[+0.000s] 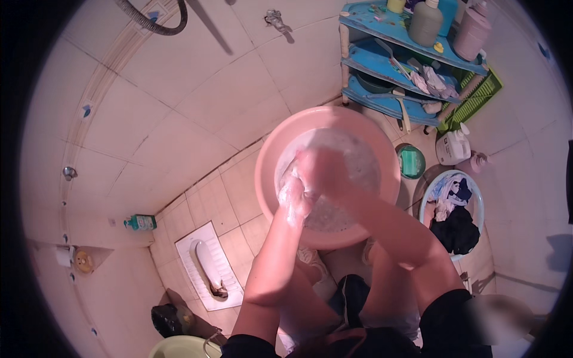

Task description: The person hand-washes a white sock in a pink basin filled with soapy water. They scrub the sock with their hands and a green sponge, rinse it in the basin, and wring it out. The person repeats this process for a second sock.

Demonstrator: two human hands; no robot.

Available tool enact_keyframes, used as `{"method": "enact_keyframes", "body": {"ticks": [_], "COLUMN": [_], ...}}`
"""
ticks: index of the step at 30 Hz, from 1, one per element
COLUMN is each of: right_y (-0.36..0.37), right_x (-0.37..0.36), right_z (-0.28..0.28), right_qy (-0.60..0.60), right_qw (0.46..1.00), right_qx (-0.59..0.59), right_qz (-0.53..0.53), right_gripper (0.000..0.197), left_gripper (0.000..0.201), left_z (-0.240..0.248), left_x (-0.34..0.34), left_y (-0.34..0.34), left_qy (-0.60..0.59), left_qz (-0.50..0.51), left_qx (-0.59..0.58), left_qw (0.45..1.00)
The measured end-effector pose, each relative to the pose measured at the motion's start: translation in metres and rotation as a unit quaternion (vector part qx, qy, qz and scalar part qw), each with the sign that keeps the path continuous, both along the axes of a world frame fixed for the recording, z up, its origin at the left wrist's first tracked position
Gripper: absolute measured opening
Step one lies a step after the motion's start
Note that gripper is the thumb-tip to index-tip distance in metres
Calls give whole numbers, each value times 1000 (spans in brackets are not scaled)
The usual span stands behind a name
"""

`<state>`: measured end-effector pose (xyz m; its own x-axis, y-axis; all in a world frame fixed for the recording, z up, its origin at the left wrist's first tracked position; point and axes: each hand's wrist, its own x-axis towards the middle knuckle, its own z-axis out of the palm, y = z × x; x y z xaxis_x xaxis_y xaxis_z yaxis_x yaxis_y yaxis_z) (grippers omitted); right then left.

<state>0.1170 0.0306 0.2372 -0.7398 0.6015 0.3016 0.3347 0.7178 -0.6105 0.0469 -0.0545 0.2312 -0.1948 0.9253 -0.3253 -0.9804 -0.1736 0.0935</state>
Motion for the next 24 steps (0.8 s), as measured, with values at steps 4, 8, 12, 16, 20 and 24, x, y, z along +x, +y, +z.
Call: {"method": "enact_keyframes", "body": {"ticks": [4, 8, 12, 16, 20, 24], "right_y": [-39, 21, 37, 31, 40, 40], "right_x": [-15, -7, 9, 34, 32, 29], "right_z": [-36, -18, -21, 12, -17, -16], "right_qy": [51, -13, 162, 281, 266, 205], "right_qw": [998, 994, 724, 772, 722, 668], "right_qx": [38, 96, -663, -570, -594, -688], "right_qz": [-27, -47, -98, 29, 234, 198], "right_gripper": [23, 24, 36, 39, 34, 27], "left_gripper": [33, 46, 49, 46, 39, 43], "left_z": [-2, 8, 35, 5, -12, -14], "left_x": [8, -4, 6, -19, -21, -54], "left_y": [2, -2, 11, -1, 12, 4], "left_qy": [-76, -21, 131, 459, 477, 212], "left_qz": [93, -39, 12, -187, 40, 134], "left_qx": [-85, 5, -216, -194, -224, -117], "left_qw": [989, 999, 968, 847, 849, 961]}}
